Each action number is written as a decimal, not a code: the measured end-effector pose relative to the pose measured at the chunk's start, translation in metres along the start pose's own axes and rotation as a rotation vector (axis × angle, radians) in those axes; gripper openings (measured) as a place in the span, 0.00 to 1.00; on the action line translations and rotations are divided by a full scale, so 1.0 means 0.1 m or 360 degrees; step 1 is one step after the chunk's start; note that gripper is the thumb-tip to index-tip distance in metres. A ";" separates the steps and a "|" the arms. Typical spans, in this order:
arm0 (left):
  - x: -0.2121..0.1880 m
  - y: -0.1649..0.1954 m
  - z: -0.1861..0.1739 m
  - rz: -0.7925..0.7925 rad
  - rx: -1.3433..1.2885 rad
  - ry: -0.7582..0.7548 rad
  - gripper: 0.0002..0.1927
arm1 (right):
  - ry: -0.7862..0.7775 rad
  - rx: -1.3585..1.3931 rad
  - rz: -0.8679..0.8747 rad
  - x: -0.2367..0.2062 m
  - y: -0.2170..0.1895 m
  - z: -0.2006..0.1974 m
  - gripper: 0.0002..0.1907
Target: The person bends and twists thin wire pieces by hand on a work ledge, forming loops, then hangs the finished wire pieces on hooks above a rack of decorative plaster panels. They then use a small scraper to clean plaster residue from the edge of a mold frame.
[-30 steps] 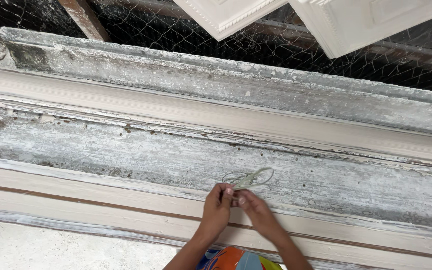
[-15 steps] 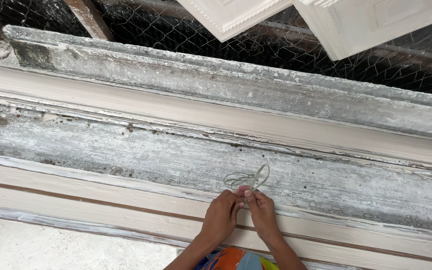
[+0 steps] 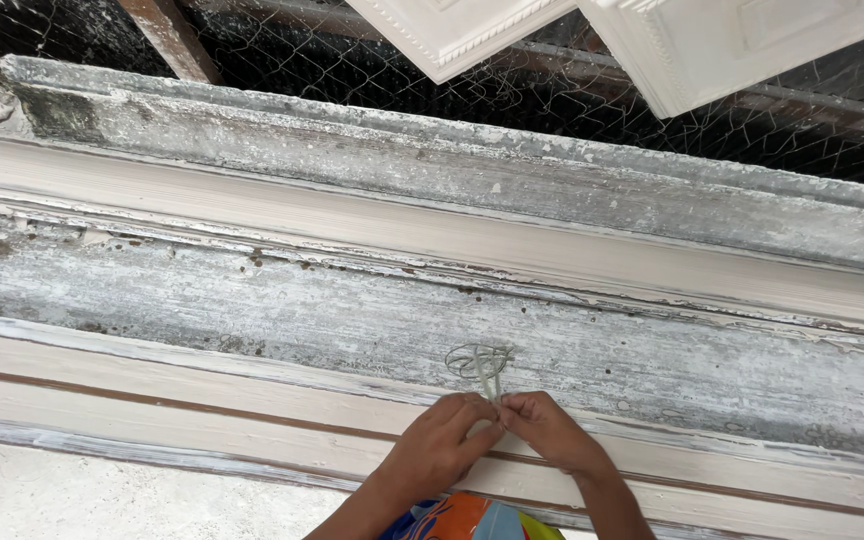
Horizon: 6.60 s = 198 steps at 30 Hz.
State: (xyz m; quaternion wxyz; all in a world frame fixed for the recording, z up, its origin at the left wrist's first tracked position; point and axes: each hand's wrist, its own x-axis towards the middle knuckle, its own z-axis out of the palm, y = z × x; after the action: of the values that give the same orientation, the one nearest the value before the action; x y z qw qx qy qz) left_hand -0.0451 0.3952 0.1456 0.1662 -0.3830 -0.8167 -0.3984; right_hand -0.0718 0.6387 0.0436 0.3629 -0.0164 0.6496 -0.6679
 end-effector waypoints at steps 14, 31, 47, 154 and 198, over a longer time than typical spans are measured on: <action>-0.06 0.04 0.05 0.0008 -0.0110 -0.0072 0.12 | -0.0558 -0.0185 0.0116 -0.23 -0.32 -0.12 0.12; 0.16 0.08 0.38 -0.2062 -0.2069 0.0574 0.12 | 0.1189 -0.1479 -0.1579 -0.19 -0.77 0.70 0.08; 0.11 0.04 0.32 -0.1617 -0.1764 0.0273 0.10 | 0.0952 -0.0743 -0.1685 -0.13 -0.45 0.56 0.11; -0.08 -0.11 0.35 -0.1703 -0.1546 -0.0063 0.14 | 0.0495 0.0147 -0.0653 -0.14 -0.27 0.56 0.16; 0.06 -0.05 0.33 -0.1900 -0.2066 0.0709 0.11 | 0.0743 0.1075 -0.0713 -0.12 -0.26 0.57 0.07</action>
State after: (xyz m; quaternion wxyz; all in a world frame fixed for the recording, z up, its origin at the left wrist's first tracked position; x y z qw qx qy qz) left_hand -0.0521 0.4216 0.1256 -0.1623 0.1712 -0.4433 -0.8648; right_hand -0.0473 0.5933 0.0802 0.0390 0.1134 0.4406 -0.8897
